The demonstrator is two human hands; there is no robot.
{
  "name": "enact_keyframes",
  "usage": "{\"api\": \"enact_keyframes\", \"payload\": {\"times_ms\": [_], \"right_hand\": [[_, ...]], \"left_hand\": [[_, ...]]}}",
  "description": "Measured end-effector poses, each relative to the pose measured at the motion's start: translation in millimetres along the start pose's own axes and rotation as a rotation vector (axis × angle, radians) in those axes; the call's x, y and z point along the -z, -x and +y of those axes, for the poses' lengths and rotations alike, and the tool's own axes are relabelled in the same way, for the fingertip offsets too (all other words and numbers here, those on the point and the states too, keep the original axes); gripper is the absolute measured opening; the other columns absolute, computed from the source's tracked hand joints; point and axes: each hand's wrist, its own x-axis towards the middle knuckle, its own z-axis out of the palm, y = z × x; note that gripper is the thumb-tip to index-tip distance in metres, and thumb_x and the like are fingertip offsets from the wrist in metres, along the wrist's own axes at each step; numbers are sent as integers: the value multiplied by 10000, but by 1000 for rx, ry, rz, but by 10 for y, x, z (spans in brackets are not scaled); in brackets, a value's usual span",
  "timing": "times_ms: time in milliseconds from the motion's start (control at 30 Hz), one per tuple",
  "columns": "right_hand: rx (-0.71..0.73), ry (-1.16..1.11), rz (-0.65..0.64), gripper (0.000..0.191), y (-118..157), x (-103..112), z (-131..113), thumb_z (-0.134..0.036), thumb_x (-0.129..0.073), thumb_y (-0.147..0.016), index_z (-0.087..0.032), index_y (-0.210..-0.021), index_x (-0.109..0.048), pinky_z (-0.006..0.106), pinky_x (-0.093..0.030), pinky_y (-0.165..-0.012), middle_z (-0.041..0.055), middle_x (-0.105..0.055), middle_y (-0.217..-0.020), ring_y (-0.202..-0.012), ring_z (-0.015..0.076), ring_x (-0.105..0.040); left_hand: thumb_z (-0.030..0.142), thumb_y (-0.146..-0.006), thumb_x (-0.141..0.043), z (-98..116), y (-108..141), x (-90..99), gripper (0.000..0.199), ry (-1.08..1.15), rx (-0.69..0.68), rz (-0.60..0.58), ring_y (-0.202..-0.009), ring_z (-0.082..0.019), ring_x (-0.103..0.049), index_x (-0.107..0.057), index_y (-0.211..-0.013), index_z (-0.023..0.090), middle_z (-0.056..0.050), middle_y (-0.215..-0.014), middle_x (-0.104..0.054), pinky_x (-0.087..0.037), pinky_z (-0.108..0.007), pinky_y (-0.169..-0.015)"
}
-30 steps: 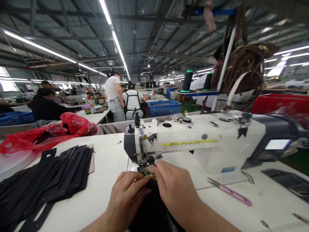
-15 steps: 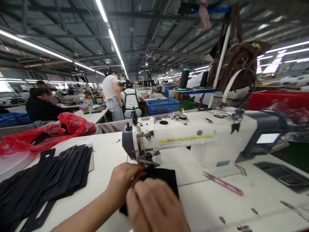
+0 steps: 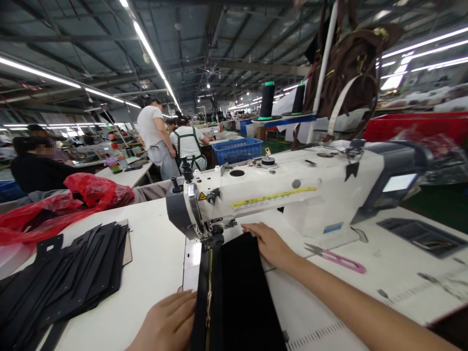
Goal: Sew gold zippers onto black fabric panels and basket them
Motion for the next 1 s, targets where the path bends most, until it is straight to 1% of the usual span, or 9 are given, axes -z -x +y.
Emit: {"api": "enact_keyframes", "payload": {"times_ms": [133,267,333,433,600,700,833,933,1000], "right_hand": [[-185,-243,-89,419,-72,-37,184,-326,-220,-975,-135,-1087,-575,357,-506,-800,63,-703,-866,-853,189,-652],[-285,-392,-160,415,-66,-42,218,-411,-300,-925,-152,-1074,-588,392,-451,-886,72,-700,-922,-920,216,-634],[-298,-452,-213,380,-73,-40,260,-415,-406,-854,-156,-1062,-591,371,-460,-877,70,-697,-938,-918,216,-637],[-310,-495,-274,353,-115,-60,337,-377,-510,-726,-154,-978,-618,332,-500,-800,67,-700,-898,-857,216,-656],[-319,-340,-218,196,-166,-51,334,-299,-499,-710,-187,-795,-636,323,-484,-735,49,-680,-814,-776,203,-638],[-329,-152,-128,210,-101,20,234,-324,-447,-798,-191,-790,-610,342,-444,-680,63,-651,-798,-728,213,-600],[-353,27,-119,234,31,112,39,-381,-492,-831,-196,-695,-537,310,-392,-534,31,-591,-588,-563,208,-559],[-288,97,-112,132,36,155,-61,-255,-534,-809,-199,-691,-520,285,-406,-560,16,-599,-637,-602,189,-571],[-196,150,-90,97,-19,160,-41,-208,-502,-833,-196,-739,-528,289,-427,-659,28,-611,-737,-708,188,-580]], "left_hand": [[103,-865,-349,-103,31,-112,256,34,109,-1,-855,-179,-625,-577,-961,167,-74,-880,-666,-492,-345,-830],[77,-802,-379,-238,-129,-163,343,57,327,-159,-1115,-245,-490,-553,-1084,163,-112,-1098,-605,-415,-437,-913],[71,-761,-403,-276,-187,-194,325,52,383,-170,-1125,-262,-471,-587,-1005,183,-92,-1072,-613,-363,-480,-947],[92,-721,-439,-283,-232,-211,228,51,397,-207,-1008,-272,-507,-605,-853,177,-85,-937,-625,-344,-500,-929],[74,-694,-435,-224,-295,-167,201,18,400,-253,-893,-274,-504,-606,-776,140,-107,-851,-609,-352,-503,-883],[55,-659,-441,-206,-293,-170,271,19,411,-236,-923,-285,-498,-627,-844,126,-120,-915,-618,-348,-507,-882],[50,-647,-445,-229,-248,-193,321,33,420,-215,-955,-293,-498,-635,-896,119,-128,-961,-622,-345,-512,-884],[56,-660,-446,-247,-235,-196,306,32,417,-221,-992,-295,-494,-635,-892,121,-133,-1001,-617,-336,-507,-902],[64,-670,-446,-245,-244,-194,275,28,409,-222,-989,-292,-497,-634,-861,127,-128,-978,-619,-332,-503,-911]]}}
